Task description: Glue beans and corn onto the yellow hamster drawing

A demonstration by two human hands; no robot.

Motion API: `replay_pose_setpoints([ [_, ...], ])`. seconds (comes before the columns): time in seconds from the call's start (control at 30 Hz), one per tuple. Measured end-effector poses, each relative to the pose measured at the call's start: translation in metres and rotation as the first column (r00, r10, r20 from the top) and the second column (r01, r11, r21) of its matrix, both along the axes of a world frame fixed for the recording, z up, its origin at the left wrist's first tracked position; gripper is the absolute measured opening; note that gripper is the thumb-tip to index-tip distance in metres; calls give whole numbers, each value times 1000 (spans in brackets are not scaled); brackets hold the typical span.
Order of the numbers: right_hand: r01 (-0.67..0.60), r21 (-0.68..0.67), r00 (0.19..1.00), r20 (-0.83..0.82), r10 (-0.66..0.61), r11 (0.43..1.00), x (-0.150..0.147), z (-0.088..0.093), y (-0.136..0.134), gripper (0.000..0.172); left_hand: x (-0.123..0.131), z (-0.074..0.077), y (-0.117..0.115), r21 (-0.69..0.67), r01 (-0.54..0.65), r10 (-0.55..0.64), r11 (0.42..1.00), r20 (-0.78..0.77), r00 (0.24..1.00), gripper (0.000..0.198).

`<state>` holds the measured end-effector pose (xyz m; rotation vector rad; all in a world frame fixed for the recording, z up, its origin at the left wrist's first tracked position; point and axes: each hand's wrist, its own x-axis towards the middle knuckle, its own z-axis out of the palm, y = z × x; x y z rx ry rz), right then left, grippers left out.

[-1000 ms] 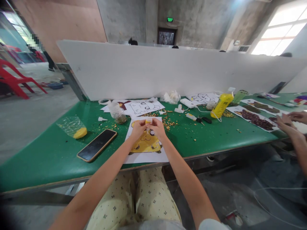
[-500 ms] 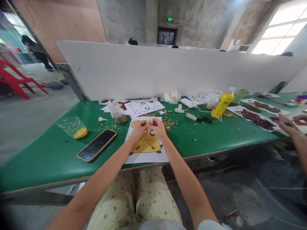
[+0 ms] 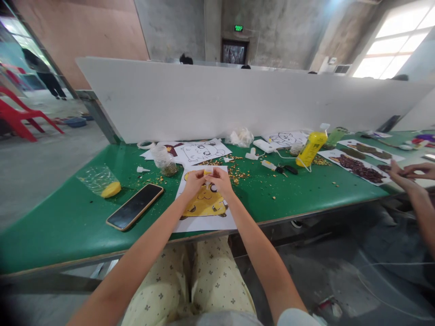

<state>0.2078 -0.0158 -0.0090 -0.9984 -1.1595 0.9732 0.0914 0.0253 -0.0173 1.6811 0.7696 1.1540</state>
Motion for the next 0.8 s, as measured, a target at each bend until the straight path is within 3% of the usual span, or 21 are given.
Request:
replay_pose_setpoints([
  [0.5, 11, 18, 1000, 26, -12, 1000, 3, -1, -1, 23, 2, 4, -8, -15, 23, -23, 1000, 10, 1000, 22],
  [0.8, 1, 10, 1000, 19, -1, 1000, 1, 1, -1, 24, 1, -1, 0, 4, -5, 5, 1000, -3, 1000, 21],
])
